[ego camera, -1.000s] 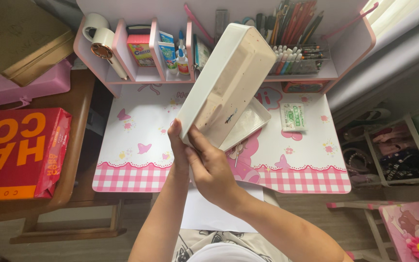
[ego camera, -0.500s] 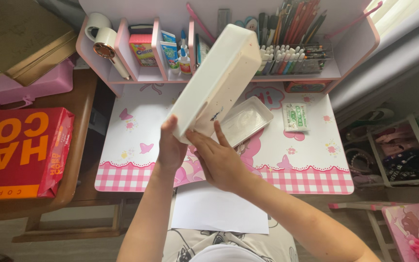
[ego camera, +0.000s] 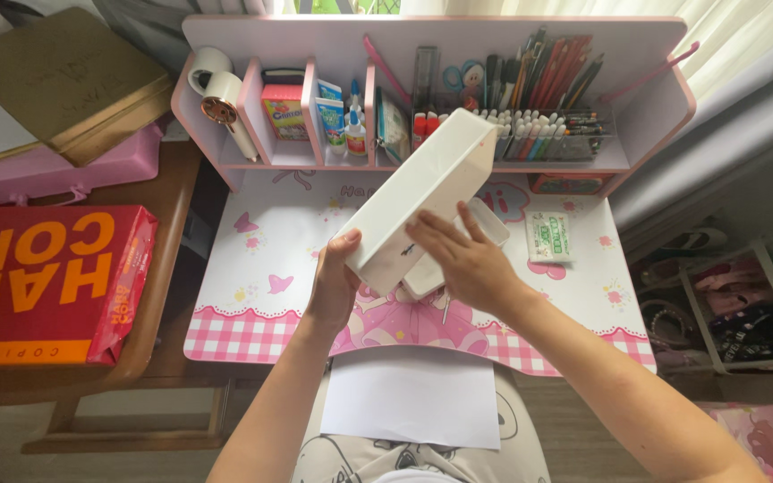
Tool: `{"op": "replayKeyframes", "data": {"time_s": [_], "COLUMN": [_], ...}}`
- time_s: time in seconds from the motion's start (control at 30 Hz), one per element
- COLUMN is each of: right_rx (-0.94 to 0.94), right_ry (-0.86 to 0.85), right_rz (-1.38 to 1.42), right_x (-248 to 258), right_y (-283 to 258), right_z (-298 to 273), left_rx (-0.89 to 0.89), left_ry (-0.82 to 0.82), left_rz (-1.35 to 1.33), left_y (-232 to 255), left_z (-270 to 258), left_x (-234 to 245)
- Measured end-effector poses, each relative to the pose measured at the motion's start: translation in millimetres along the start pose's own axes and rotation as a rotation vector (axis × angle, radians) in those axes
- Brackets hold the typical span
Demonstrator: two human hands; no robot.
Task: The person wipes a white plastic container with a tissue, then opens a small mesh pouch and places its contents into the container. The container is closed and placed on the desk. The person then picks up a small packet and places it on the desk.
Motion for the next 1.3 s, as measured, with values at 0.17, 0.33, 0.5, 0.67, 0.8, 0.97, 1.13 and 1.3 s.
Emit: {"op": "replayKeyframes", "data": {"time_s": [0.17, 0.33, 0.5, 0.67, 0.8, 0.97, 1.13, 1.3], "right_rx": [-0.091, -0.091, -0.068, 0.01, 0.079, 0.091, 0.078, 0.126], "right_ry": [0.105, 0.13, 0.211, 0.134, 0.146, 0.138, 0.153, 0.243], "right_rz": [-0.044, -0.025, 0.149, 0.107, 0.218, 0.043, -0.032, 0.02], "right_x": [11.2, 6.4, 2.7, -5.9, -1.3, 0.8, 4.7, 11.5], "right_y": [33.4, 5.9, -45.2, -64.7, -51.2, -12.4, 14.5, 16.4], "right_z": [1.6, 2.7, 5.6, 8.8, 10.3, 5.1, -7.0, -16.9], "left_rx": [0.018, 0.023, 0.025, 0.011, 0.017, 0.104, 0.215, 0.338], "left_ry": [0.0, 0.011, 0.028, 0.084, 0.083, 0.034, 0.028, -0.012], "left_rz": [0.001, -0.021, -0.026, -0.054, -0.062, -0.001, 0.1, 0.174], "left_y": [3.9, 4.1, 2.5, -0.2, -1.1, 8.1, 19.7, 24.5], "left_z": [-1.3, 3.2, 6.0, 14.3, 12.9, 2.2, -5.3, -8.7], "left_x": [-0.8, -3.8, -6.3, 1.1, 6.8, 9.1, 16.2, 21.4]}}
Point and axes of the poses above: each hand's wrist, its own z-axis towards the middle knuckle, its own x-axis out of the back of the hand, y = z × x, the point moved 8 cm from there along z, towards the middle knuckle, and after that the axes turned 13 degrees about y, right-handed, at the moved point
